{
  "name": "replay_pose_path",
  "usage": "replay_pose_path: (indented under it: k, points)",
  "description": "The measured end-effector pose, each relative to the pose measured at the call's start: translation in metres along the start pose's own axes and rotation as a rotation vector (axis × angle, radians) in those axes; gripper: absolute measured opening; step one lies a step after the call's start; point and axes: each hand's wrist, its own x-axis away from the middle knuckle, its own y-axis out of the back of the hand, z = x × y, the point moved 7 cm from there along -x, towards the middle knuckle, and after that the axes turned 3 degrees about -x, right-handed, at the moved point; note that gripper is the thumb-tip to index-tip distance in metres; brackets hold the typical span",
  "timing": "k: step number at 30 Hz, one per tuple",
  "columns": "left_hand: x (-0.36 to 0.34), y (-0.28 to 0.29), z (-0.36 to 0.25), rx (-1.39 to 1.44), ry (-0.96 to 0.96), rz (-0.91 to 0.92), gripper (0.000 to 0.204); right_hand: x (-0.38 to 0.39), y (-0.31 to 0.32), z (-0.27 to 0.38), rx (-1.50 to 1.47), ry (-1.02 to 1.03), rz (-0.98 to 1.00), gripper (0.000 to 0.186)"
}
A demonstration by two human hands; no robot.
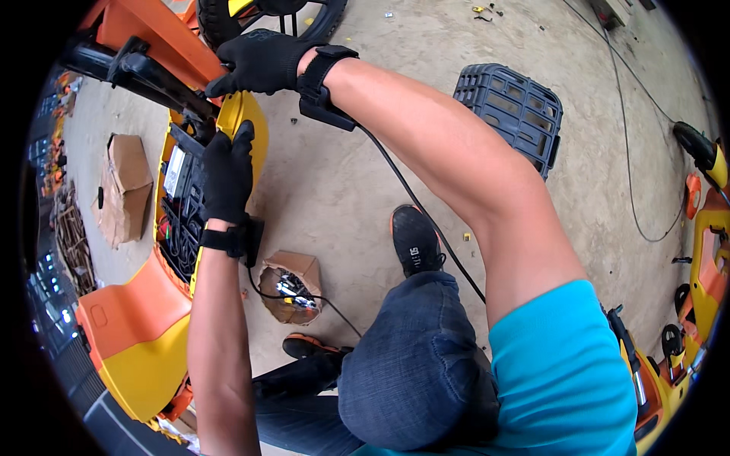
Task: The person removes yellow plastic body panels from an electric scooter by hand and uses a tool to manipulate wire connections and internal components while sitting on the ground.
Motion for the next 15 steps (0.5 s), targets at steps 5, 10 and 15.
replay_pose_path:
  k: [5, 10, 15]
  points:
    - [0.012, -0.001, -0.015, -0.081, -0.018, -0.069, 0.039, -0.007, -0.003, 0.0, 0.106, 0.08, -0.091, 0.055]
    - [0.0, 0.0, 0.006, -0.061, -0.055, -0.036, 0.042, -0.009, -0.011, 0.003, 0.145, 0.14, -0.183, 0.058]
    - [0.01, -0.004, -0.002, -0.061, 0.013, -0.027, 0.044, -0.002, -0.004, 0.015, -0.016, 0.112, 0.024, 0.05]
